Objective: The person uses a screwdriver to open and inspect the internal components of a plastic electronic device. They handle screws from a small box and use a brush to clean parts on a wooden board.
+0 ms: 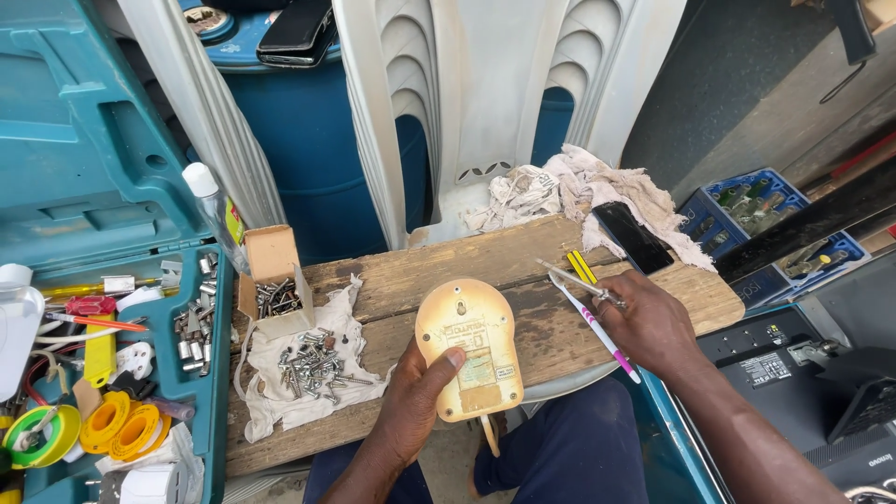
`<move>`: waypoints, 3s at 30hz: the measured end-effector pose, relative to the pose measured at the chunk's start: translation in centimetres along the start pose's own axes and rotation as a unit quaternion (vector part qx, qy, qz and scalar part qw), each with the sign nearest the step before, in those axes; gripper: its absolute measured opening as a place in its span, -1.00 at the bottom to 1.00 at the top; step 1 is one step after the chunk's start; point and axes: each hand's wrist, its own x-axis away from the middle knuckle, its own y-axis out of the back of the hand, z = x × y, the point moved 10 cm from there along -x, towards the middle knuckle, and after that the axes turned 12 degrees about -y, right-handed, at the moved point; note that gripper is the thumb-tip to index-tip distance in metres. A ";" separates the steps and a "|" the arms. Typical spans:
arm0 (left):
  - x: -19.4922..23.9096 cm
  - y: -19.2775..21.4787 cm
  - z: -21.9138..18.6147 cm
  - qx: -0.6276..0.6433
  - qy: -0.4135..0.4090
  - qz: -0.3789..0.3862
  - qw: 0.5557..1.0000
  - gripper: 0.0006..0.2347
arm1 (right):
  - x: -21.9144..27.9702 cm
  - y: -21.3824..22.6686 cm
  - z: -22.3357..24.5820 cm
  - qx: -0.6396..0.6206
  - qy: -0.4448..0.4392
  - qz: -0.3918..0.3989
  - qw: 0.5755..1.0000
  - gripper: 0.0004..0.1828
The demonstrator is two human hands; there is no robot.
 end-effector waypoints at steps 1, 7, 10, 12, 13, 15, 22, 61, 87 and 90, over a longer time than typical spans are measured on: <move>0.0 0.1 0.1 0.001 0.000 0.000 1.000 -0.33 | 1.0 0.9 1.1 0.001 0.000 0.000 1.000 -0.56; -0.2 0.2 1.0 -0.011 0.018 -0.013 1.000 -0.32 | 5.2 3.0 1.4 -0.274 -0.163 0.053 0.946 -0.81; -0.5 0.2 1.2 -0.011 0.000 -0.007 1.000 -0.29 | 6.3 2.4 3.2 -0.390 -0.120 0.092 0.908 -0.66; -0.6 0.4 1.6 0.005 0.006 -0.022 1.000 -0.31 | 6.7 1.5 4.4 -0.383 -0.025 0.120 0.916 -0.58; -0.4 0.3 1.3 0.006 0.005 -0.021 1.000 -0.31 | 6.9 1.3 4.5 -0.382 -0.025 0.118 0.916 -0.58; -0.1 0.0 1.0 -0.011 0.012 -0.004 1.000 -0.25 | 7.2 1.0 5.1 -0.460 -0.020 0.129 0.878 -0.64; -0.5 0.5 1.1 -0.063 0.015 -0.042 0.997 -0.45 | 7.7 3.3 9.4 -0.424 0.028 0.058 0.903 -0.72; 0.3 -0.1 -2.7 -0.203 0.049 -0.029 0.977 -0.40 | 4.9 1.5 15.6 -0.093 0.095 0.124 0.983 -0.31; -8.6 -5.6 -2.0 -0.533 -0.156 0.085 0.827 -0.65 | 7.4 8.7 6.5 -0.261 0.066 0.076 0.960 -0.53; -8.3 -6.4 -2.8 -0.524 -0.134 0.100 0.835 -0.69 | 7.9 10.4 6.9 -0.331 0.061 0.057 0.940 -0.52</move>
